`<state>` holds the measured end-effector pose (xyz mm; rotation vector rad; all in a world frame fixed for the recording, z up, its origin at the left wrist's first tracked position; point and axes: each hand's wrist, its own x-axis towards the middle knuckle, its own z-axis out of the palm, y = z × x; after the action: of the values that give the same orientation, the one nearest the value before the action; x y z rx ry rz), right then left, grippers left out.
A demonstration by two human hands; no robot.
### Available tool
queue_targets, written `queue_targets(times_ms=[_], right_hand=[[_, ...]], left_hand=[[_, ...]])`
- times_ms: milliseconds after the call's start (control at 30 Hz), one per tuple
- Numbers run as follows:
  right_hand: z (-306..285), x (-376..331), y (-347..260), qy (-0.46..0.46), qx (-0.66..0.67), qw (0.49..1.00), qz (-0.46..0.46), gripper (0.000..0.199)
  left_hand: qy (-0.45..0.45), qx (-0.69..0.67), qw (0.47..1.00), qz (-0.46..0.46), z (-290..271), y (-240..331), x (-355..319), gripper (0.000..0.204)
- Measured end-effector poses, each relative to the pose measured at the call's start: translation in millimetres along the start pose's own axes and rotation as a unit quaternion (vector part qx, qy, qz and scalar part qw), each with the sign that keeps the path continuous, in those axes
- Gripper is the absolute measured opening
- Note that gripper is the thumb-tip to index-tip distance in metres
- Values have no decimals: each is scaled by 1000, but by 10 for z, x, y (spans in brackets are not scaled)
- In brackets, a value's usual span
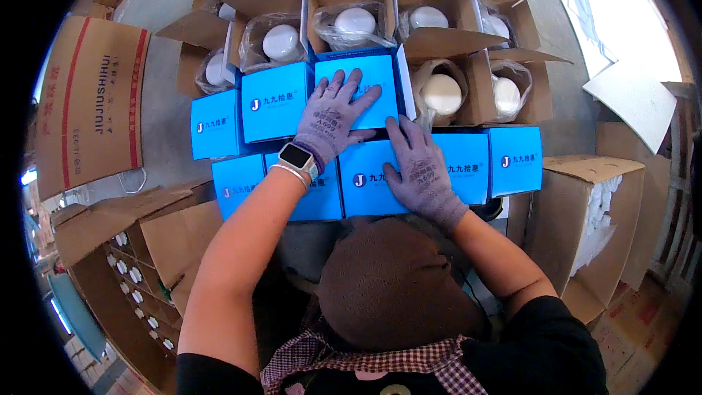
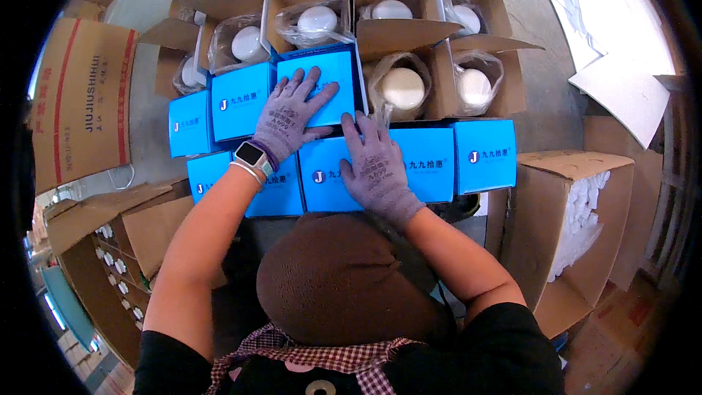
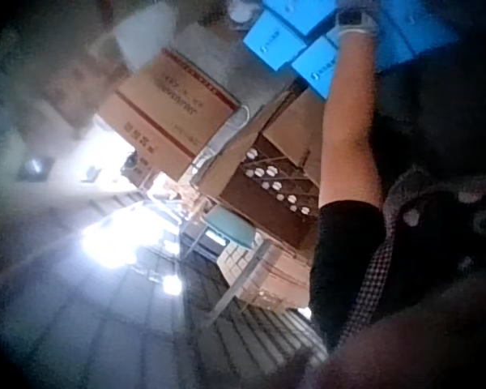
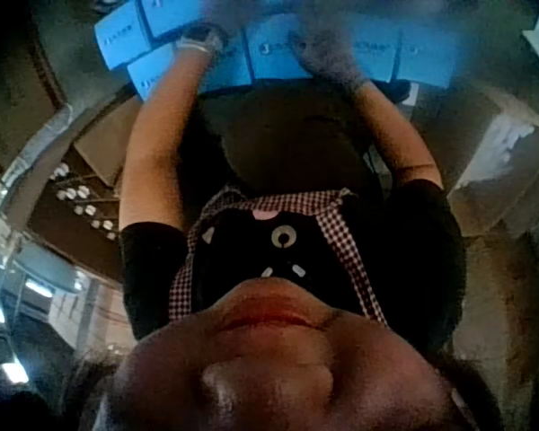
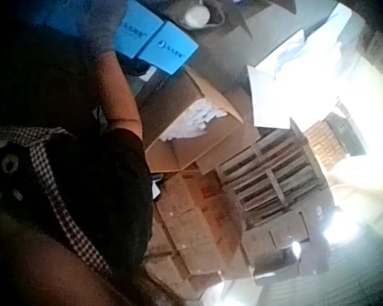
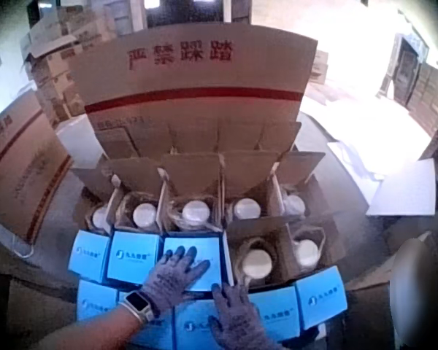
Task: The person sits on the floor in a warehouse and packages white electric kettles. They wrap each kettle in plastic, place it into a blue box, and then stack the boxes into a larger cardboard shipping container.
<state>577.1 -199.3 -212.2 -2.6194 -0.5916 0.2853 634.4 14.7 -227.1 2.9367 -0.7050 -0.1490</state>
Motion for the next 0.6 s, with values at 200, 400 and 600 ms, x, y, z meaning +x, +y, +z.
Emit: queue_targets(times_ms=[200, 400, 600], right_hand=[[-3, -5, -32, -56, -61, 997, 3, 76], [9, -29, 102, -9, -24, 998, -50, 61], [-477, -98, 532, 171, 97, 980, -23, 57]], left_hand=[[49, -10, 998, -29, 148, 149, -99, 89], [4, 11, 1000, -25, 158, 87, -64, 88], [88, -107, 988, -71, 92, 350, 11, 71]])
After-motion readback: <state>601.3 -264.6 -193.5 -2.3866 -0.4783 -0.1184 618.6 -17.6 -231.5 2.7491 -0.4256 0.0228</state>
